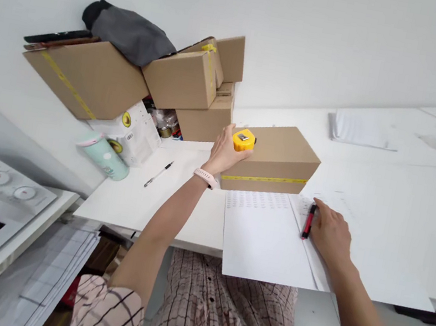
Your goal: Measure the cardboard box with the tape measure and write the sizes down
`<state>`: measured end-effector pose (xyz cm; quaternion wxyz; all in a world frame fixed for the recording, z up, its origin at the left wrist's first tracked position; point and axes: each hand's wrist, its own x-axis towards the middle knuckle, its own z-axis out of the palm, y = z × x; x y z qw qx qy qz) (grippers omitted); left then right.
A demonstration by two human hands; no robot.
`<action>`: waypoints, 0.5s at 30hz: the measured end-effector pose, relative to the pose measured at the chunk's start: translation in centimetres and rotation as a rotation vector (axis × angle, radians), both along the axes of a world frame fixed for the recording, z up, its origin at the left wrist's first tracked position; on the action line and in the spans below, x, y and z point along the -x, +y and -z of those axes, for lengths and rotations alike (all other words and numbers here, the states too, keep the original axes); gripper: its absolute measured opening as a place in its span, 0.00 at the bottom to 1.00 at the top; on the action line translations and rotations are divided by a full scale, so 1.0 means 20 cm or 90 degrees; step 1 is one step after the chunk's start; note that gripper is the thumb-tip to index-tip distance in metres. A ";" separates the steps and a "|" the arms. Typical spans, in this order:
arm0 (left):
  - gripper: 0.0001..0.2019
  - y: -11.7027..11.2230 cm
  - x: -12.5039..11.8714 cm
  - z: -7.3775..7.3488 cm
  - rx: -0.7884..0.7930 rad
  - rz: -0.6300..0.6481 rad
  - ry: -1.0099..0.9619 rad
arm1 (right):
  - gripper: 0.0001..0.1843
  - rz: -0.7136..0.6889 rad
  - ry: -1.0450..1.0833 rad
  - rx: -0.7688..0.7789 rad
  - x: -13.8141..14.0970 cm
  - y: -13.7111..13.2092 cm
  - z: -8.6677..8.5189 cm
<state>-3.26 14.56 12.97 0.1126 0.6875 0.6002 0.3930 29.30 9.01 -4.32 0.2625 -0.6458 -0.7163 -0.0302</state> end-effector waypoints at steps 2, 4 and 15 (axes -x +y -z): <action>0.44 0.02 -0.01 0.00 0.016 -0.010 -0.020 | 0.28 0.002 0.016 0.000 0.01 0.00 0.00; 0.43 0.03 -0.01 0.01 0.011 -0.026 -0.045 | 0.27 0.006 0.040 -0.006 0.01 -0.01 0.00; 0.25 -0.23 -0.05 -0.16 0.140 0.297 -0.564 | 0.10 -0.189 0.669 -0.005 0.24 -0.08 -0.70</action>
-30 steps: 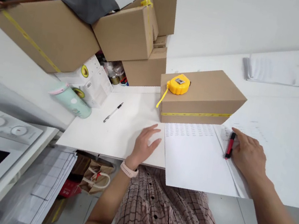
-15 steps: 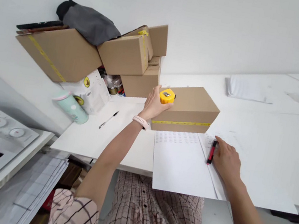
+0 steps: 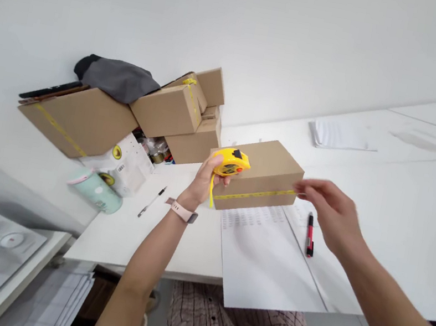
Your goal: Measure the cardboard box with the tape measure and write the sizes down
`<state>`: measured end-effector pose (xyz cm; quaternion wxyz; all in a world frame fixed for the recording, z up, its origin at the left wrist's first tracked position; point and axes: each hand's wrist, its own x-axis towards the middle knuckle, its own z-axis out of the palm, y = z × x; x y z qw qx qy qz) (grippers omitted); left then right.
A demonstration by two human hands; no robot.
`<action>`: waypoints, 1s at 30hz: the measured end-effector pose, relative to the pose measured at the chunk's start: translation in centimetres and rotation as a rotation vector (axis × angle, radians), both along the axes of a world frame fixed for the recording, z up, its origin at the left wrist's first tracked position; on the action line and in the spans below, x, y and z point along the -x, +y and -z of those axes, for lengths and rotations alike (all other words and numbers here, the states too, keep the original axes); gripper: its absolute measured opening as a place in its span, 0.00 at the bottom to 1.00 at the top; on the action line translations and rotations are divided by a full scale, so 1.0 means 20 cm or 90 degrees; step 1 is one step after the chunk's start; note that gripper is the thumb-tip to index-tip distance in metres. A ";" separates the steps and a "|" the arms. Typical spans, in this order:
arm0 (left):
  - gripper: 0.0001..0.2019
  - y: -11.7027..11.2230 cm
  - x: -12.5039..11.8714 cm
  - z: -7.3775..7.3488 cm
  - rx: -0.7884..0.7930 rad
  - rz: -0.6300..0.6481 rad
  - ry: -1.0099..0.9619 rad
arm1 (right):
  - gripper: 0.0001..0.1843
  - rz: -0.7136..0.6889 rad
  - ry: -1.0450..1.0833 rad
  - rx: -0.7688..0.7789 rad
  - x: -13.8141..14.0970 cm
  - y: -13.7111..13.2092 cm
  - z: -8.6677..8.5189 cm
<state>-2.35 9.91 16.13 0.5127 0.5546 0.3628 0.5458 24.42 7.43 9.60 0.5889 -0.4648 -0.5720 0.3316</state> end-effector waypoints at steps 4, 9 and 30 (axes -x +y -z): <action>0.23 -0.03 -0.01 0.00 0.022 0.018 -0.003 | 0.16 -0.317 0.173 0.221 0.22 0.16 -0.27; 0.26 -0.06 0.06 0.04 0.034 -0.019 0.009 | 0.12 -0.369 0.208 0.321 0.38 0.24 -0.34; 0.26 0.14 0.81 0.12 0.163 -0.143 0.123 | 0.12 0.066 0.045 0.261 -0.04 0.84 -0.03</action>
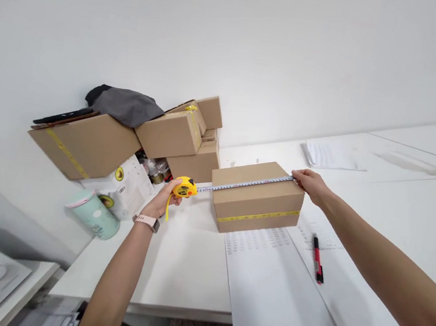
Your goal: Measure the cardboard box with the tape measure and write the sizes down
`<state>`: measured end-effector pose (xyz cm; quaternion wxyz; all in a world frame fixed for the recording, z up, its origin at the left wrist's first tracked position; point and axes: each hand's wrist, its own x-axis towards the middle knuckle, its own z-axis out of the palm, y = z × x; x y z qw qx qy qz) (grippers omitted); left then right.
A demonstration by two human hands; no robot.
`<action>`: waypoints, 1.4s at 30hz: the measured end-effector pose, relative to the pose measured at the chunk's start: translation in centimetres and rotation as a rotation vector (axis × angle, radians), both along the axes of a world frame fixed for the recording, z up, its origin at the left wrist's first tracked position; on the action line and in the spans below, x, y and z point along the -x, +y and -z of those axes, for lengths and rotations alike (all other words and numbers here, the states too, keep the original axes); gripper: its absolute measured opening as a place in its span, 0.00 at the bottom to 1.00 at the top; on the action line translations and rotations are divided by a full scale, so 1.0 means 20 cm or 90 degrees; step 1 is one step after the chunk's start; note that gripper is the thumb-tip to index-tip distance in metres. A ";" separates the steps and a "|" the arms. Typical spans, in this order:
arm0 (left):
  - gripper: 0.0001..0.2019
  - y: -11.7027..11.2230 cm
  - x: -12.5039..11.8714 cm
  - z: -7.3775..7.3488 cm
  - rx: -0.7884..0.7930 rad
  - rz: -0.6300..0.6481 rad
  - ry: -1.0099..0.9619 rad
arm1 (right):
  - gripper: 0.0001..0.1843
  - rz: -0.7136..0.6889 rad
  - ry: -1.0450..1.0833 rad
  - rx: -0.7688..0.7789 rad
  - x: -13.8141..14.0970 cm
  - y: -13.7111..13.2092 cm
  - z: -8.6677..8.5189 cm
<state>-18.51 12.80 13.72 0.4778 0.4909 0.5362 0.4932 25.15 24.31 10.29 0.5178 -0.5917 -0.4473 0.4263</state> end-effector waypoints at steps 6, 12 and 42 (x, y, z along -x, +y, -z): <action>0.25 0.05 -0.02 0.02 0.008 0.026 0.009 | 0.14 -0.048 -0.113 0.042 0.07 -0.01 -0.02; 0.24 0.10 -0.05 0.03 0.013 0.056 0.018 | 0.18 -0.094 -0.147 0.099 0.12 -0.06 -0.04; 0.30 -0.62 -0.89 0.16 0.127 0.417 -0.213 | 0.27 -0.254 -0.309 -0.210 0.36 0.04 -0.29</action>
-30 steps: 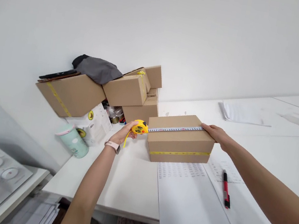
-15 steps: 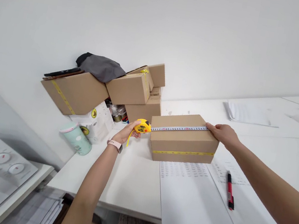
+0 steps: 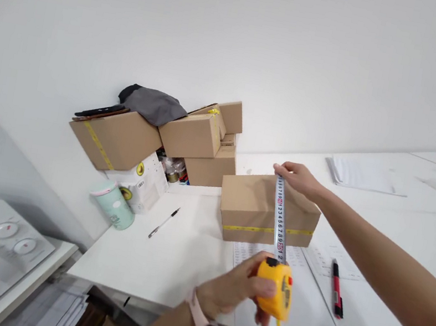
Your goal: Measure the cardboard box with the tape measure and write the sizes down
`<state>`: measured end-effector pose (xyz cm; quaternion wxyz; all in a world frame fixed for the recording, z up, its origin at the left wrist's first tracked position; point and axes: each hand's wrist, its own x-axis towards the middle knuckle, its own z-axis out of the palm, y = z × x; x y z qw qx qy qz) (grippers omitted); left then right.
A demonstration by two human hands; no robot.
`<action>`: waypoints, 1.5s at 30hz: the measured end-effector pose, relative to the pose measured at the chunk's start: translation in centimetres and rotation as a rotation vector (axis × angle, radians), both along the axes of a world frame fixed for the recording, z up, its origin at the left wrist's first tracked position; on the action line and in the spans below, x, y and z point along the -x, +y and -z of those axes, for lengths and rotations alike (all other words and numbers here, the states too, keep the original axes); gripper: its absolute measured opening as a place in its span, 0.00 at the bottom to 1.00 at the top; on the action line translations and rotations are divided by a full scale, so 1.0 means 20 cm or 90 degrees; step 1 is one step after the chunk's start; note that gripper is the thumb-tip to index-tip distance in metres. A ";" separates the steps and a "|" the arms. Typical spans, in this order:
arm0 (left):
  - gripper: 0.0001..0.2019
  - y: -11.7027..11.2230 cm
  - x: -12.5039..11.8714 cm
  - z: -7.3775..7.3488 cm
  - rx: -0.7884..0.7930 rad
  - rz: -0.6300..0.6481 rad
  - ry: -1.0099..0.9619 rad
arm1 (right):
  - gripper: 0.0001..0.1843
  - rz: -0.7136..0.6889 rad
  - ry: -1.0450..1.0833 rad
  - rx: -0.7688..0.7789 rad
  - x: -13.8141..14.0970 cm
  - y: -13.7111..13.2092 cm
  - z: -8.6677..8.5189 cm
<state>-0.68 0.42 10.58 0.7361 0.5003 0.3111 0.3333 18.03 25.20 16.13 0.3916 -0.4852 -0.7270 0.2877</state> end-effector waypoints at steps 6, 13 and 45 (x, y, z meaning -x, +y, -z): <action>0.30 0.08 -0.22 0.05 0.012 -0.205 -0.063 | 0.30 0.117 -0.081 0.005 0.18 0.11 0.08; 0.28 0.20 -0.23 -0.02 0.076 -0.262 -0.042 | 0.40 0.099 -0.140 0.005 0.15 0.19 0.19; 0.33 0.16 -0.31 -0.05 0.087 -0.237 -0.031 | 0.30 0.010 -0.487 -0.066 0.22 0.11 0.16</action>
